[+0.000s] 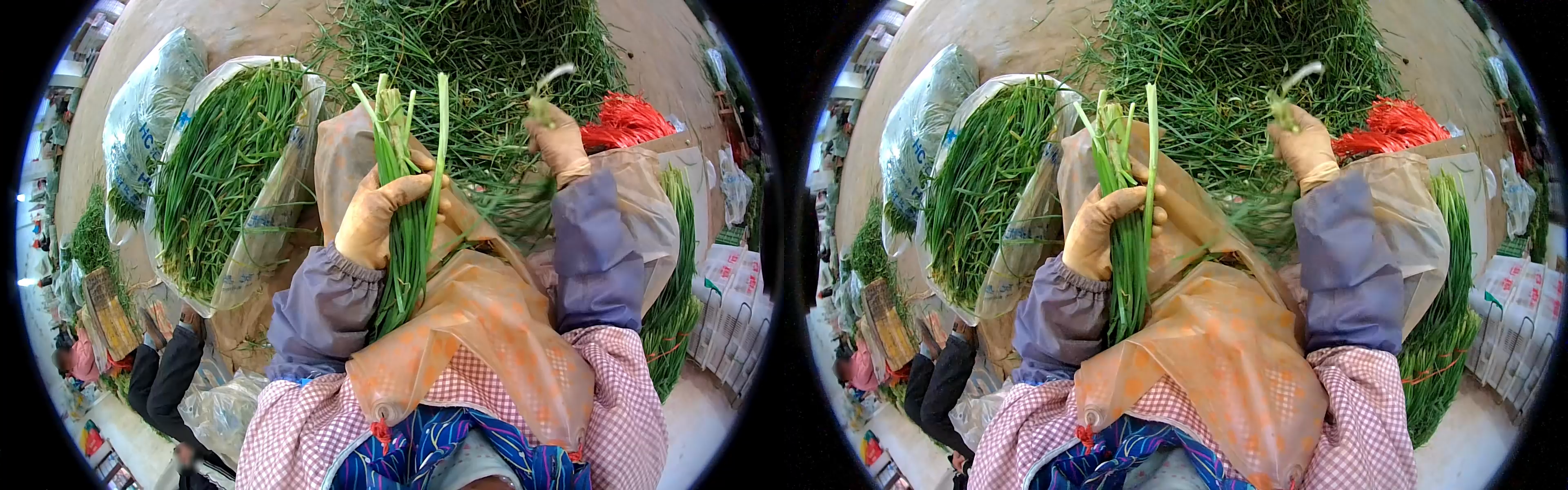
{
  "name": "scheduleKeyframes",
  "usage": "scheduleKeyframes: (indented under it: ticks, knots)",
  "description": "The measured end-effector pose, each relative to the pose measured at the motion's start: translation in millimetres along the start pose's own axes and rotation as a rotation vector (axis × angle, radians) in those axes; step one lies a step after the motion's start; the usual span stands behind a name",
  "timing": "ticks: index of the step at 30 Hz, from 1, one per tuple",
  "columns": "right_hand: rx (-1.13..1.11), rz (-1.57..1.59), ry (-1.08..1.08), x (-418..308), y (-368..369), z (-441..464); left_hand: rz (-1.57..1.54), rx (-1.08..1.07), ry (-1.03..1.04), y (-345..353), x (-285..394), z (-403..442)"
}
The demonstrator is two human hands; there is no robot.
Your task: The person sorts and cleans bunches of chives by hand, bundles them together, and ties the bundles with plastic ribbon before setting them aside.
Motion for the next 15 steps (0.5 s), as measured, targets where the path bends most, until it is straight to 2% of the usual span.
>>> scheduleKeyframes:
  ticks: [1,2,3,5,8,11,12,13,15]
  knots:
    - [0.122,-0.319,-0.081,15.0,0.1,11.0,0.013,-0.01,-0.001,0.8,1.1,1.1]
    - [0.055,-0.271,-0.152,17.4,1.3,5.5,0.009,-0.023,0.004,1.4,1.2,3.4]
    - [0.05,0.128,-0.258,12.4,11.8,-6.6,0.004,-0.033,0.008,0.8,0.0,6.0]
    - [-0.226,0.349,-0.068,-49.3,14.7,-56.8,0.017,-0.021,0.004,-0.3,-5.1,6.1]
    - [-0.326,0.536,-0.076,-62.8,26.7,-67.2,0.054,0.0,0.016,5.9,-7.9,8.7]
    - [-0.537,0.661,-0.028,-68.2,29.1,-61.2,0.105,0.024,0.047,6.9,-11.0,9.1]
    - [-0.527,0.596,-0.067,-84.1,30.9,-74.9,0.126,0.012,0.043,8.2,-12.5,10.3]
    - [-0.5,0.537,0.03,-95.8,36.8,-85.3,0.126,0.002,0.059,10.1,-15.2,11.2]
    - [-0.449,0.519,-0.083,-90.8,48.9,-81.8,0.128,-0.023,0.093,12.8,-19.3,13.6]
Point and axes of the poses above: each hand's wrist, its own z-axis towards the middle knuckle, its own y-axis out of the palm, x = y × z, the point moved 2 cm from there along z, towards the middle knuckle, and after that the axes turned 10 degrees about x, right-handed, at the moved point
